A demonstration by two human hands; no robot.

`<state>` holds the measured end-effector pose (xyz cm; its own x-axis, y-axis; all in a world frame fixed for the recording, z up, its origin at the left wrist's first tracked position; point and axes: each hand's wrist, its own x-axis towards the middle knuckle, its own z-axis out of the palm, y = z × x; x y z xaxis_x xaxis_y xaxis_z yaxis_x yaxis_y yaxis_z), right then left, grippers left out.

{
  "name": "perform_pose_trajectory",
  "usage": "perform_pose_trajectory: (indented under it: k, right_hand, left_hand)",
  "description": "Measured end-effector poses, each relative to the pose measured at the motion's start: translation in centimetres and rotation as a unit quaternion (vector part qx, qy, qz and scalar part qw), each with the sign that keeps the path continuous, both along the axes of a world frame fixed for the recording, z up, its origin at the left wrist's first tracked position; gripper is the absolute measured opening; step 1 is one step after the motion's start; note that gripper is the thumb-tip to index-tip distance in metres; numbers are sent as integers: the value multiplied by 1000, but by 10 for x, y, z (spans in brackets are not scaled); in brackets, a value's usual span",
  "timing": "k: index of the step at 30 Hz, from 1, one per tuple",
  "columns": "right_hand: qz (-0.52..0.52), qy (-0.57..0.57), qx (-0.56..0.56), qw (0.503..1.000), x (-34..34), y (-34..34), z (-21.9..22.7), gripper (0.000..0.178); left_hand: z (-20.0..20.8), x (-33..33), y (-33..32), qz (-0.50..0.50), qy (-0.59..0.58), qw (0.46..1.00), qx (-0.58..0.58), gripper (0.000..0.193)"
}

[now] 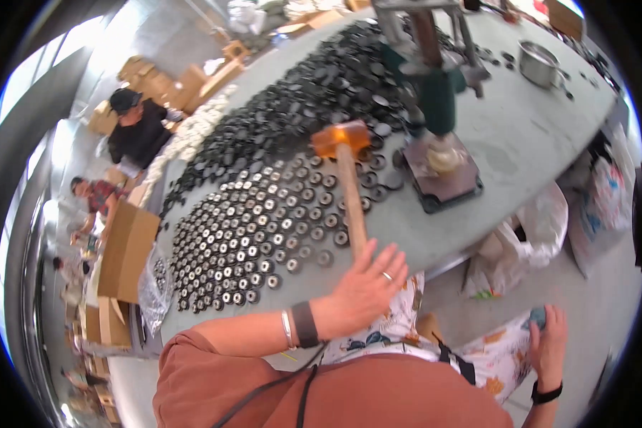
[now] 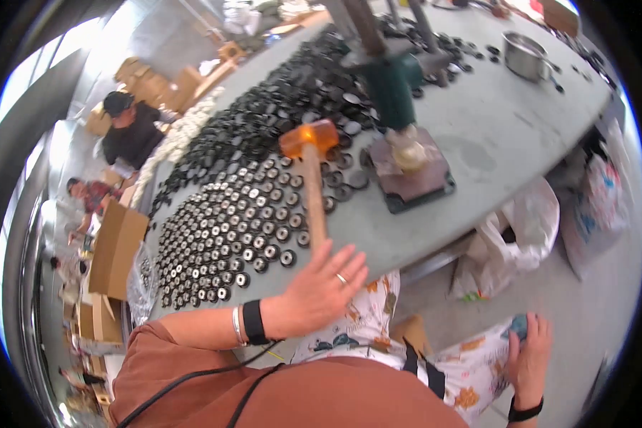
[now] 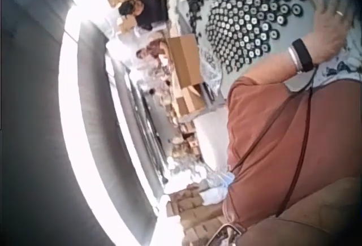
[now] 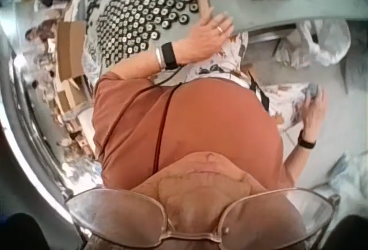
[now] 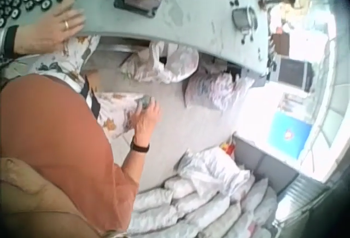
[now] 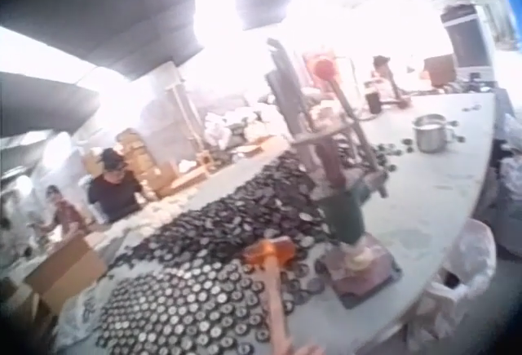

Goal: Assembling metal washers into black plastic rings and securing them with a mallet.

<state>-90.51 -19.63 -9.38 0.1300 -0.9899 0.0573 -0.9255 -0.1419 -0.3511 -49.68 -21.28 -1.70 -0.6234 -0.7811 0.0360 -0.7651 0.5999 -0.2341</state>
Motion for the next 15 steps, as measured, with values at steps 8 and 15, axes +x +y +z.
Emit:
perform_pose_trajectory:
  k: [8, 15]
  right_hand:
    - [74, -33, -14, 997, -1, -9, -120, 47]
    - [14, -40, 126, 991, -5, -17, -153, 45]
  left_hand:
    - [13, -64, -70, 158, 90, 974, 134, 75]
    - [-35, -91, -94, 96, 154, 983, 27, 72]
